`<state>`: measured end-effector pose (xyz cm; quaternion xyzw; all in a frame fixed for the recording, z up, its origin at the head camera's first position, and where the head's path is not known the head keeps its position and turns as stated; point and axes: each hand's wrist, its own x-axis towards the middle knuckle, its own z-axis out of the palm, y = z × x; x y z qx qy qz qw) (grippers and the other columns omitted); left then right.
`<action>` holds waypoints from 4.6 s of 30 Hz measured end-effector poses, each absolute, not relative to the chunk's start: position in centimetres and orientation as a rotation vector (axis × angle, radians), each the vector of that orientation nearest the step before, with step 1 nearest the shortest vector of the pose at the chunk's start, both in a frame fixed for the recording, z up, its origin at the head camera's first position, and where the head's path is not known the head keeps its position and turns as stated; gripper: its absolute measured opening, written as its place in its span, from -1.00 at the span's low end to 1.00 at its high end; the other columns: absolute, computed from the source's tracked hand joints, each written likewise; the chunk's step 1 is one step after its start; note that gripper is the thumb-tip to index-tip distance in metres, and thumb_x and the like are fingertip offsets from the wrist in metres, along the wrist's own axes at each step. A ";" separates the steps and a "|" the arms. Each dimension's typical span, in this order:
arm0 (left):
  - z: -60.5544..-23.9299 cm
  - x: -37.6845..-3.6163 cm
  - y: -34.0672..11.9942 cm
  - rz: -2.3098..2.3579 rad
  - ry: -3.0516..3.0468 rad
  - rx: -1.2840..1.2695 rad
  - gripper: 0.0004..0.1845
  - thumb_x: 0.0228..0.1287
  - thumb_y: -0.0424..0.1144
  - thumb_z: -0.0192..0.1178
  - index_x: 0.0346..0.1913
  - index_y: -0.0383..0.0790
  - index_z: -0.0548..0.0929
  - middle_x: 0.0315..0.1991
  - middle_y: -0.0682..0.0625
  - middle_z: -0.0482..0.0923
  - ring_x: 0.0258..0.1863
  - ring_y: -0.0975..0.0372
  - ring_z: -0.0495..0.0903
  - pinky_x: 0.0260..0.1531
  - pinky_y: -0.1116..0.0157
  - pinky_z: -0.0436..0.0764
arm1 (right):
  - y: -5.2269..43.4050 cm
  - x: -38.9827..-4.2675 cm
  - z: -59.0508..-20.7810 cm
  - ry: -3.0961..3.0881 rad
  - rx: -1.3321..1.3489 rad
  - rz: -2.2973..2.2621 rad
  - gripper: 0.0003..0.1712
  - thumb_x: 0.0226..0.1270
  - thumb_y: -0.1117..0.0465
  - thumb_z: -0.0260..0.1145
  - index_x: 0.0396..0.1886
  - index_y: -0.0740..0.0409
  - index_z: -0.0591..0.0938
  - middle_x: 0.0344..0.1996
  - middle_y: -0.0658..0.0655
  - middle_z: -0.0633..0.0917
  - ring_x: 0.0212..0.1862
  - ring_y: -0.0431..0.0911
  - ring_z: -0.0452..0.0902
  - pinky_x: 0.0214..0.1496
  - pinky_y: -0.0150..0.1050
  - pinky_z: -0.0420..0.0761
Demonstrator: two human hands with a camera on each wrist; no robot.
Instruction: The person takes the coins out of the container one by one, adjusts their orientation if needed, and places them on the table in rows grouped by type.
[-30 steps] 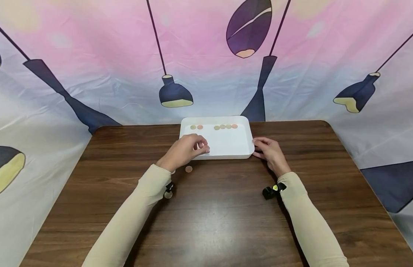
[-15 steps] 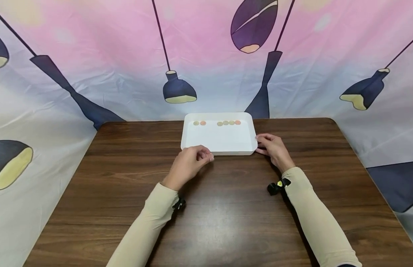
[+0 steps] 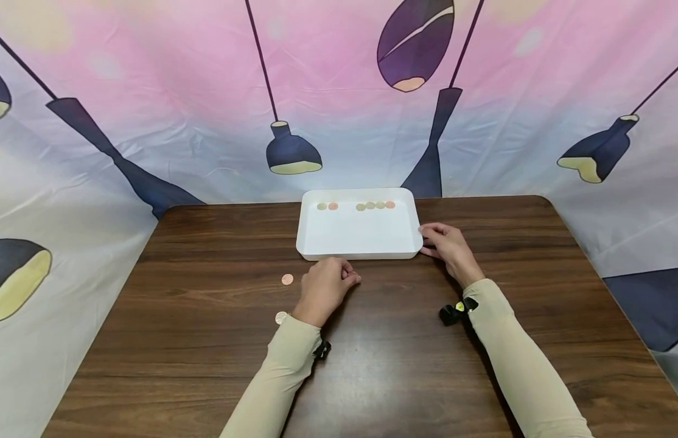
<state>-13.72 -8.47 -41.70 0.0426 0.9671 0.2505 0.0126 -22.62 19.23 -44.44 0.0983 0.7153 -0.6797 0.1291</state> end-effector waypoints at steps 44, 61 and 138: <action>-42.6 -14.7 -10.8 1.256 2.689 0.077 -0.74 0.25 -0.37 0.53 0.00 -0.18 0.84 -0.27 0.06 0.79 -0.28 0.28 0.75 -0.13 0.22 0.74 | 19.3 -22.5 -44.8 2.100 0.245 -1.992 -0.48 0.65 0.14 0.22 0.38 0.42 0.51 0.03 0.11 0.60 -0.13 -0.26 0.62 -0.05 -0.46 0.75; -40.3 -15.4 -12.9 1.315 2.656 0.217 -0.79 0.45 -0.35 0.31 0.06 -0.23 0.80 -0.30 -0.04 0.75 -0.41 0.10 0.67 -0.36 0.31 0.62 | 19.2 -22.6 -44.9 2.111 0.229 -1.981 -0.47 0.65 0.11 0.23 0.39 0.40 0.51 0.08 0.14 0.59 -0.11 -0.25 0.62 -0.04 -0.47 0.74; -44.9 -22.1 -23.5 1.964 1.985 0.125 -0.38 0.62 -0.35 0.16 0.63 -0.22 0.29 0.52 -0.29 0.29 0.17 0.15 0.63 0.02 0.11 0.80 | 19.4 -22.4 -44.9 2.107 0.230 -1.978 -0.45 0.68 0.14 0.18 0.44 0.43 0.46 0.12 0.17 0.57 -0.10 -0.28 0.60 -0.02 -0.49 0.73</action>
